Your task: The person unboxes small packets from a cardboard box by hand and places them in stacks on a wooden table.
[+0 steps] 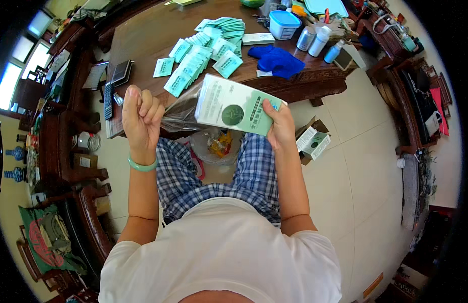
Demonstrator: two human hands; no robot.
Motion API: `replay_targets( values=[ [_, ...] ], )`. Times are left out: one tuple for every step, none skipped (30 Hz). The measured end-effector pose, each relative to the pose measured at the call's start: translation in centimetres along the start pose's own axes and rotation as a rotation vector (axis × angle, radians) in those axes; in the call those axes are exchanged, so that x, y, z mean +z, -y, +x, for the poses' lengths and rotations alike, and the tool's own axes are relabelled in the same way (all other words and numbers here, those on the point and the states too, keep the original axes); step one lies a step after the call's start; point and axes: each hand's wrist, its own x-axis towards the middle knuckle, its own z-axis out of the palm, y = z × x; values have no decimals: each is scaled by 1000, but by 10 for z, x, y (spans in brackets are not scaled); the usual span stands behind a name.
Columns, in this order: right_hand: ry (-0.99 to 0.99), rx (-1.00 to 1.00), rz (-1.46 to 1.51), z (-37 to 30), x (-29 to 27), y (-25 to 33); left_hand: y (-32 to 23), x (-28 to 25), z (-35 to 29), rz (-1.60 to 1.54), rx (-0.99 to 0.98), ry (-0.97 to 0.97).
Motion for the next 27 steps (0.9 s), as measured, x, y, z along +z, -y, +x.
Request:
replay_targets(
  values=[
    [-14,-19,-20,-1,-1,1,1,-4,1,70,-64,-50],
    [-27,-38,-40,-3,-3,1,4,-6,1,142,-127,-101],
    [11,-31,-22,-3,-8,0,8,-6,1,305,-165,-129],
    [8,-33,-23,-3,-13,2,12,-11,2,556,-105,-27],
    [10,-31,-46,-4,-17,5,15,-11,0,845,-40,83],
    [10,-30,-69,-3,-22,8,19,-7,-1,1131,30,198],
    [25,-67,-48,-1,-33,11,20,1,3,1510,365,294],
    [-69,-119,-44,-2,-39,15,23,-8,2,1506,364,296],
    [21,-117,38,0,-48,22,22,-24,-1,1577,122,410],
    [105,-119,114,2,-62,29,21,-26,-1,1623,-126,526],
    [99,-137,183,2,-76,29,25,-23,-4,1443,-221,421],
    [92,-145,181,1,-80,28,29,-25,-6,1438,-218,432],
    [130,-117,309,0,-82,28,34,-32,-9,1356,-287,392],
    [166,-91,435,-1,-84,27,43,-40,-12,1271,-355,354],
    [226,-72,565,-1,-87,21,63,-50,-21,1136,-266,363],
    [251,-13,716,-2,-100,13,83,-56,-33,1203,-281,335],
    [187,-15,704,-5,-99,7,111,-71,-51,1184,-285,275],
    [121,-21,689,-8,-97,3,145,-91,-70,1159,-289,219],
    [195,-10,721,-7,-108,-3,179,-114,-91,1292,-216,312],
    [93,7,639,-12,-98,-3,211,-139,-112,1424,-140,404],
    [120,10,644,-15,-99,-3,238,-158,-130,1474,-251,471],
    [153,19,651,-17,-99,-6,265,-180,-150,1528,-364,532],
    [166,36,677,-15,-92,-10,300,-226,-176,1358,-501,351],
    [192,72,642,-14,-75,-10,326,-273,-201,1168,-591,128],
    [209,85,584,-14,-53,-9,341,-322,-221,998,-615,-110],
    [135,43,478,-24,-61,-3,347,-290,-206,1295,-745,80],
    [100,25,459,-32,-72,-1,337,-255,-189,1550,-836,276]
  ],
)
